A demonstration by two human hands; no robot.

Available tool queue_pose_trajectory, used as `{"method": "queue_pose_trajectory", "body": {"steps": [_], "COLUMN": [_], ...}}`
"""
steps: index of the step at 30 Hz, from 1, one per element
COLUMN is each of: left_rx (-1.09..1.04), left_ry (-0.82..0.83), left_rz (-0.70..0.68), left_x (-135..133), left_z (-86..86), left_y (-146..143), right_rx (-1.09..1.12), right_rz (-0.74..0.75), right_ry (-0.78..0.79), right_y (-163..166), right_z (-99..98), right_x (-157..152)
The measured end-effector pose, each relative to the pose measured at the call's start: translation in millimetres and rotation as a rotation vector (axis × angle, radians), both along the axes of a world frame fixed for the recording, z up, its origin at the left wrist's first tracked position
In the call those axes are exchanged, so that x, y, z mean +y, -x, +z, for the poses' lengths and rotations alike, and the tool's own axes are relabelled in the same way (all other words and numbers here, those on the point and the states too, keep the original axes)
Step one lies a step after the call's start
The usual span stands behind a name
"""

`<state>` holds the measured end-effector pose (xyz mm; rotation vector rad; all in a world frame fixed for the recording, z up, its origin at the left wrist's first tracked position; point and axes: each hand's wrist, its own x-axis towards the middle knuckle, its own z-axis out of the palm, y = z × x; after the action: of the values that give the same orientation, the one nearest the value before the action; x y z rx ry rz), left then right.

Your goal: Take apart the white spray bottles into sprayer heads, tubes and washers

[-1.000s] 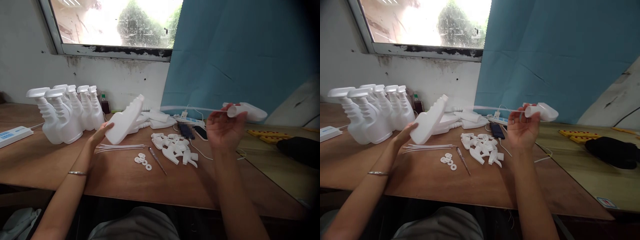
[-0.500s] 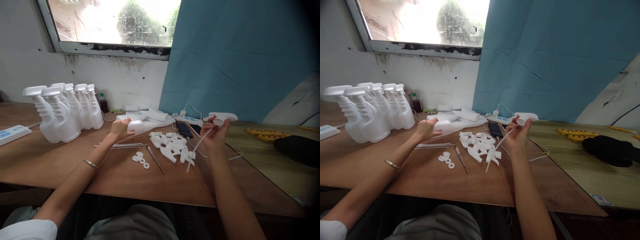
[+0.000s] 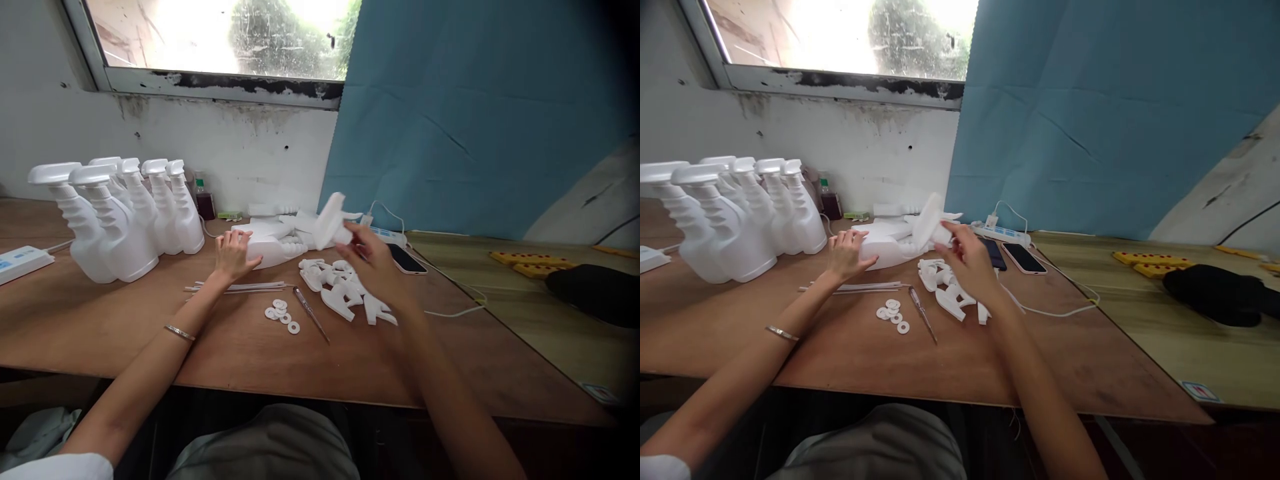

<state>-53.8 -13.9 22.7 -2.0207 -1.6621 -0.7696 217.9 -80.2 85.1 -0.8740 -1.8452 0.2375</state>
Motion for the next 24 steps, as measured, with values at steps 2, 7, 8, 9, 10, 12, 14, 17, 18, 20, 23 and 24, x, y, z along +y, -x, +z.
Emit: {"method": "queue_pose_trajectory", "body": {"steps": [2, 7, 8, 9, 10, 12, 14, 17, 18, 20, 23, 24], "left_rx": [-0.040, -0.013, 0.030, 0.072, 0.107, 0.136, 0.113, 0.063, 0.049, 0.029, -0.002, -0.014], "left_ry": [-0.062, -0.284, -0.301, -0.310, -0.314, -0.330, -0.362, -0.379, -0.365, -0.306, -0.196, -0.166], "left_rz": [-0.060, -0.355, -0.393, -0.419, -0.436, -0.452, -0.471, -0.524, -0.539, -0.561, -0.587, -0.602], "left_x": [-5, -28, -32, -36, -39, -42, -43, -43, -44, -45, -48, -49], "left_z": [3.3, 6.1, 3.8, 0.7, -2.7, -9.2, -12.8, -11.7, -10.0, -6.0, -0.3, 1.0], "left_y": [0, -1, -1, -1, -1, -1, 0, 2, 2, 3, 4, 3], "right_rx": [-0.233, -0.446, -0.451, -0.452, -0.450, -0.441, -0.424, -0.402, -0.398, -0.399, -0.427, -0.440], "right_rz": [-0.033, -0.028, -0.017, -0.014, -0.020, -0.048, -0.073, -0.077, -0.075, -0.069, -0.076, -0.087], "right_ry": [-0.113, -0.218, -0.246, -0.288, -0.337, -0.423, -0.469, -0.498, -0.505, -0.520, -0.535, -0.539], "right_y": [18, 54, 59, 63, 66, 70, 72, 73, 74, 74, 73, 72], "right_z": [-1.6, -27.7, -35.3, -42.8, -49.8, -61.3, -68.9, -74.0, -74.5, -74.8, -75.0, -75.5], "right_x": [-5, -3, -2, 0, 0, 0, -1, -5, -5, -6, -6, -6]}}
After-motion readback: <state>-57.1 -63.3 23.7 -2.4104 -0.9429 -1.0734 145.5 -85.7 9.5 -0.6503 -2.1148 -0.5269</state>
